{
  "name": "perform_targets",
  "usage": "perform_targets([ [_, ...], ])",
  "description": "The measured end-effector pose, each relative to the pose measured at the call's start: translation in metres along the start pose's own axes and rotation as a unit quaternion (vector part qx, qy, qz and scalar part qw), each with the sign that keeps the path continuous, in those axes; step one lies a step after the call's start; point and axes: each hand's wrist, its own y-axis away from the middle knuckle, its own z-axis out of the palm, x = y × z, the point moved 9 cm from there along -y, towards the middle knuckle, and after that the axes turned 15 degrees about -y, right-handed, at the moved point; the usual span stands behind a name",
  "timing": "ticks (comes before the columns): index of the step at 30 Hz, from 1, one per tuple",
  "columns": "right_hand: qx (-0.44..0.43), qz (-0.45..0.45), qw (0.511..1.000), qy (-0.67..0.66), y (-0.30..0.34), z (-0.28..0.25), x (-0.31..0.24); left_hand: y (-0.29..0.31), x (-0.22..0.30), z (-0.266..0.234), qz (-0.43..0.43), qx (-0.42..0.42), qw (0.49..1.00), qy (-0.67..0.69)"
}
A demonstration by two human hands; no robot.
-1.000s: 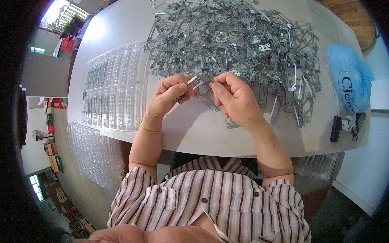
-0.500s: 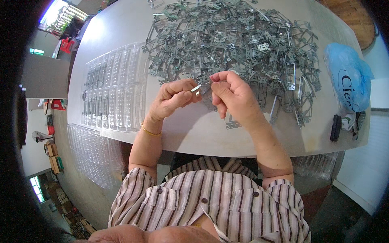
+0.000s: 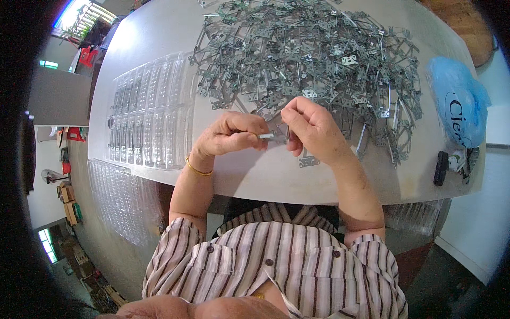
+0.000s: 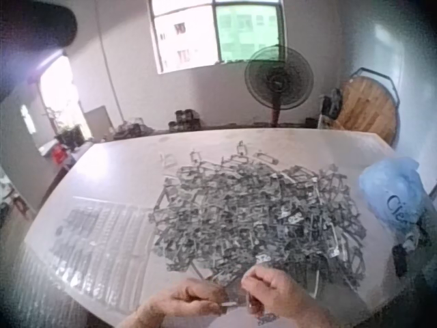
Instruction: The person assembles metal hardware by fitting small metal pins into metal brackets by hand and placing the assembled pieces into compartments of a plastic tray.
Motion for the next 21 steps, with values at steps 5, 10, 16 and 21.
perform_targets([
  [5, 0.103, -0.155, 0.982, 0.042, 0.006, -0.013, -0.03, 0.003, -0.005, 0.002, -0.047, -0.005, 0.998, 0.052],
  [10, 0.067, -0.262, 0.961, -0.066, 0.02, 0.0, -0.043, 0.008, -0.02, -0.019, -0.1, 0.123, 0.979, 0.128],
  [16, 0.049, -0.354, 0.933, 0.043, 0.024, 0.013, -0.041, 0.008, -0.024, -0.02, -0.094, 0.136, 0.973, 0.16],
  [21, 0.06, -0.444, 0.878, 0.168, 0.032, 0.021, -0.044, 0.005, -0.02, -0.019, -0.088, 0.139, 0.976, 0.144],
])
